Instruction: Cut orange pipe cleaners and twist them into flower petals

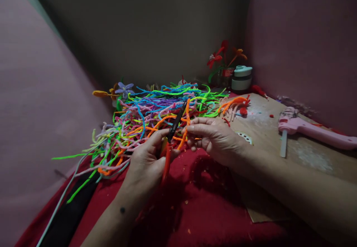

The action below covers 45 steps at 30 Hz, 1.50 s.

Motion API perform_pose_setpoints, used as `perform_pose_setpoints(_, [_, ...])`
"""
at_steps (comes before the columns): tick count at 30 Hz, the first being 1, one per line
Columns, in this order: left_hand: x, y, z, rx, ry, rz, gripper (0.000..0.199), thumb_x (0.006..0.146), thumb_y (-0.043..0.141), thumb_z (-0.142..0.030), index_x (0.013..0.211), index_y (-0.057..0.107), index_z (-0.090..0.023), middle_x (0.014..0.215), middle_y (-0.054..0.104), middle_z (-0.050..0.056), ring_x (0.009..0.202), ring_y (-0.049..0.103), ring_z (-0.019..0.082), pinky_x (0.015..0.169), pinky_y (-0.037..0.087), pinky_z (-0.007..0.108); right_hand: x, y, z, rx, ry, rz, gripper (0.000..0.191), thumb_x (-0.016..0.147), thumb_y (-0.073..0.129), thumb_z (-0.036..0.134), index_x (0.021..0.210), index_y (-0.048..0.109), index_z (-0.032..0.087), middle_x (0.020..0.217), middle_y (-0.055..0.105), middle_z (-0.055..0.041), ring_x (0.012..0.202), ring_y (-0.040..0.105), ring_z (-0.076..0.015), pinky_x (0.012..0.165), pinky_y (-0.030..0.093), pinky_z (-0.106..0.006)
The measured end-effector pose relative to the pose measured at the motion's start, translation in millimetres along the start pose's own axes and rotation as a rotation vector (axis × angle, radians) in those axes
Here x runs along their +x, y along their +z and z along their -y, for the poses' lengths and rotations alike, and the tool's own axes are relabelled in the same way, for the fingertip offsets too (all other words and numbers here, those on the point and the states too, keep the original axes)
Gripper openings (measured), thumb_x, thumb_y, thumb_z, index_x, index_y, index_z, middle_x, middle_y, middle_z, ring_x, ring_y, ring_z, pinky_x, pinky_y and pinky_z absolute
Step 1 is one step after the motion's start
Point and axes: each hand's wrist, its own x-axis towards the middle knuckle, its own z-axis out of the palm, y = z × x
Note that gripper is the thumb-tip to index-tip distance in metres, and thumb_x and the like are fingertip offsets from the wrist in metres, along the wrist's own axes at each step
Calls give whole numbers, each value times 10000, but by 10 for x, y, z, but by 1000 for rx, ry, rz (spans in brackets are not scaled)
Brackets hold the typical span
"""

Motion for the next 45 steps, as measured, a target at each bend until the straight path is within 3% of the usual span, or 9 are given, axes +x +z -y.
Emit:
perform_pose_setpoints(7, [-48,38,-9,38,28,90,367,723,611,-212,1088,572,-209,766,605,-32,676,549,103,632,432,199,4,31,-12,46,-28,-33,160,613,643,94,701,525,155,578,615,16,450,528,-78,433,420,-193])
perform_pose_setpoints(13, [-52,44,8,20,26,145,397,728,598,-189,1121,548,-221,827,613,-25,688,526,101,667,431,211,-3,34,21,112,29,-45,128,621,653,96,702,560,132,580,600,17,435,509,-55,424,424,-177])
perform_pose_setpoints(17, [-39,22,-8,-51,-24,160,373,710,632,-215,1079,577,-205,771,580,-30,627,496,80,583,410,176,35,4,27,169,10,-87,127,630,669,92,710,576,126,569,591,23,428,497,-51,404,416,-170])
perform_pose_setpoints(22, [-32,-20,-93,-237,-204,178,401,633,708,-241,1007,582,-172,586,479,-71,461,376,36,424,301,133,95,-59,45,214,-67,-168,90,716,633,141,720,544,154,544,583,30,398,483,-58,369,380,-167])
perform_pose_setpoints(27, [-20,-42,-125,-351,-266,146,439,573,740,-214,980,583,-161,616,477,-63,493,408,32,445,314,121,122,-132,102,238,-127,-149,85,785,555,149,703,561,170,570,583,24,416,480,-53,400,390,-173])
perform_pose_setpoints(38, [10,-147,-58,-312,-288,195,483,591,740,-237,1041,575,-172,618,503,-55,463,419,31,426,312,124,131,-132,228,118,-116,-177,70,766,553,162,715,594,138,656,629,-21,480,514,-70,453,422,-205])
perform_pose_setpoints(42, [72,-256,-7,-192,-231,149,468,594,735,-254,1033,595,-171,582,520,-50,443,447,52,405,326,139,134,-112,244,69,-90,-252,47,736,591,129,690,595,134,584,582,2,431,484,-58,397,386,-187])
perform_pose_setpoints(45, [139,-308,72,2,-51,0,404,604,723,-248,994,634,-186,632,589,-21,565,556,110,503,440,187,127,-100,242,69,-81,-250,61,713,606,96,665,589,130,553,558,14,428,492,-58,394,395,-179])
